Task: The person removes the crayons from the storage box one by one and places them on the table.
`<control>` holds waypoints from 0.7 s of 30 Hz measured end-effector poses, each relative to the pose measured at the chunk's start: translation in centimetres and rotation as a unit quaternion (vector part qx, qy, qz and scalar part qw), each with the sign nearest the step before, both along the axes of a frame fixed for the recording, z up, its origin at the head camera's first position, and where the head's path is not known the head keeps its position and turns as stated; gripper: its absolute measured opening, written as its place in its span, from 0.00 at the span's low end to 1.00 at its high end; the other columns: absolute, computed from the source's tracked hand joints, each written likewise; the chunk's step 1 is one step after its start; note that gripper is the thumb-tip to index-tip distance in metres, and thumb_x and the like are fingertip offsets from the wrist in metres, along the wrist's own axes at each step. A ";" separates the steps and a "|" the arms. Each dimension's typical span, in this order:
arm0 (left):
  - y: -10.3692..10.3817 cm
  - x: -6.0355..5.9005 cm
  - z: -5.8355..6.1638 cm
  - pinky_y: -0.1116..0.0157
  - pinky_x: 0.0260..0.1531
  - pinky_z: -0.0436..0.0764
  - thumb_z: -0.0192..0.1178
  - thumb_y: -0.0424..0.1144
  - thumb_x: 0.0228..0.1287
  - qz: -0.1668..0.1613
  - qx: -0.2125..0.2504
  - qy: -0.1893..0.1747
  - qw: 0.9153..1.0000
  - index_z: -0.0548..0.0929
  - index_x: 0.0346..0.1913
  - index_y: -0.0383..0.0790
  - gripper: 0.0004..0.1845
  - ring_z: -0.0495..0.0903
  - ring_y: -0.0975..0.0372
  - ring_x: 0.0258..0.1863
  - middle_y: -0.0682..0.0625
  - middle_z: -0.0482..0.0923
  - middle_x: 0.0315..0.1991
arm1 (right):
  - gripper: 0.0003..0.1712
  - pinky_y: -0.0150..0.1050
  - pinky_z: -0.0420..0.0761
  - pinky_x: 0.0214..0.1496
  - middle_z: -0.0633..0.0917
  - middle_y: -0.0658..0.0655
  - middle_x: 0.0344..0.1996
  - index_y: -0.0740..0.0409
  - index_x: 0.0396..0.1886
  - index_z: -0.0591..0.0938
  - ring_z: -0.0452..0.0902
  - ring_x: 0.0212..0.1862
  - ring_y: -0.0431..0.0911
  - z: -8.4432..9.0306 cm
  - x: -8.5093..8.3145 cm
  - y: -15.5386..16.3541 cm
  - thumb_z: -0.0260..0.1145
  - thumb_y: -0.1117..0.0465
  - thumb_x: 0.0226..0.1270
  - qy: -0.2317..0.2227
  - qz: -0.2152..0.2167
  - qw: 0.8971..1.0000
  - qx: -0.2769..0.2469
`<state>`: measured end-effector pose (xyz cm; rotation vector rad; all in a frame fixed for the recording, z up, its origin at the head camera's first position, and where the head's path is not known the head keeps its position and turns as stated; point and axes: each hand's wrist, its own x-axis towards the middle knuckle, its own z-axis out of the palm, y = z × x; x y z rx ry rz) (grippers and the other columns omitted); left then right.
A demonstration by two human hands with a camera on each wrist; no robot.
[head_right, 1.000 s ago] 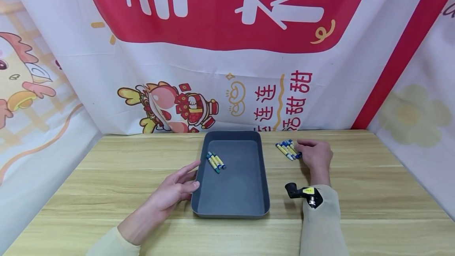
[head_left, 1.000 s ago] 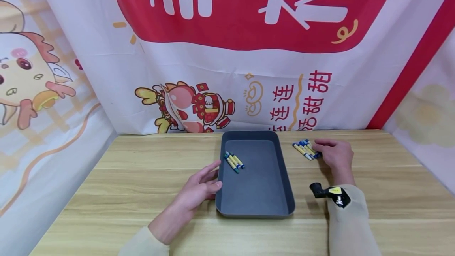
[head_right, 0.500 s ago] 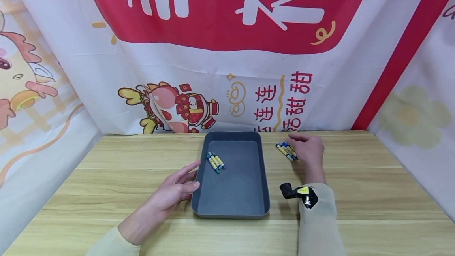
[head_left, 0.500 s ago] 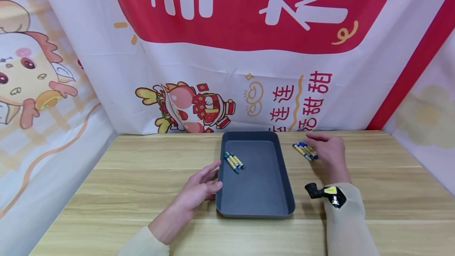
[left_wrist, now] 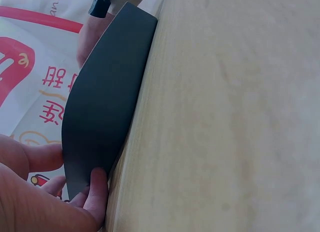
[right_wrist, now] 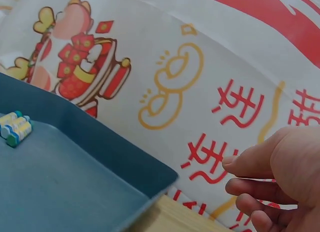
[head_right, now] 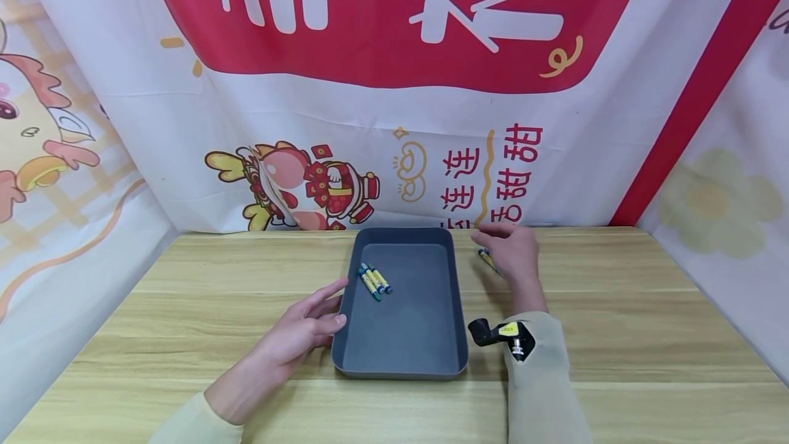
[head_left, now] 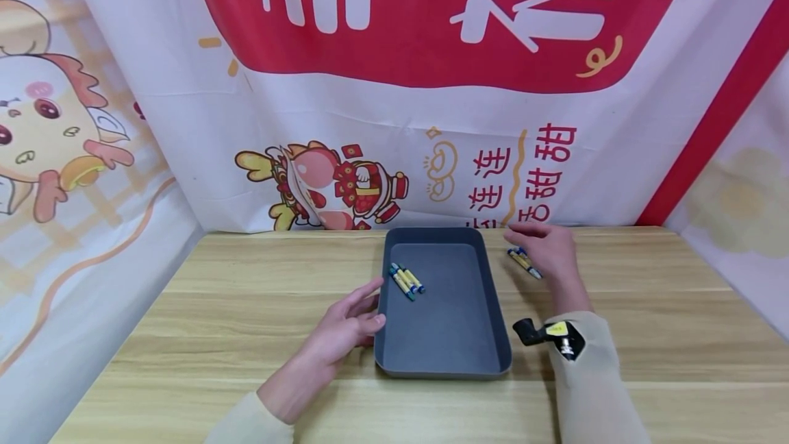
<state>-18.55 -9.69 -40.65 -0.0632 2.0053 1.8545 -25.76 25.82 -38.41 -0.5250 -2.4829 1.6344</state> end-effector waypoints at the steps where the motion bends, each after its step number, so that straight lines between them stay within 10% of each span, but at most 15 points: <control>1: 0.0 0.0 0.0 0.52 0.61 0.82 0.61 0.32 0.76 0.000 0.000 0.001 1.000 0.68 0.81 0.58 0.35 0.75 0.45 0.74 0.38 0.65 0.81 | 0.27 0.52 0.72 0.72 0.83 0.58 0.68 0.51 0.66 0.85 0.73 0.71 0.55 0.1 0.0 -0.2 0.72 0.46 0.73 0.000 0.000 1.000 -0.001; 12: 0.0 -0.1 -0.1 0.52 0.61 0.82 0.62 0.32 0.75 -0.001 0.000 0.001 1.000 0.68 0.81 0.57 0.35 0.75 0.45 0.74 0.38 0.65 0.81 | 0.23 0.41 0.76 0.59 0.87 0.60 0.62 0.54 0.62 0.88 0.78 0.63 0.53 1.0 -0.3 -2.5 0.73 0.50 0.72 0.040 0.032 0.999 0.008; 21: 0.0 -0.1 -0.2 0.53 0.61 0.83 0.62 0.32 0.75 0.001 0.000 0.005 1.000 0.68 0.81 0.57 0.35 0.75 0.45 0.74 0.38 0.66 0.81 | 0.21 0.49 0.78 0.67 0.88 0.60 0.60 0.53 0.61 0.89 0.80 0.63 0.54 1.5 -0.3 -4.8 0.73 0.52 0.73 0.050 0.060 0.997 -0.004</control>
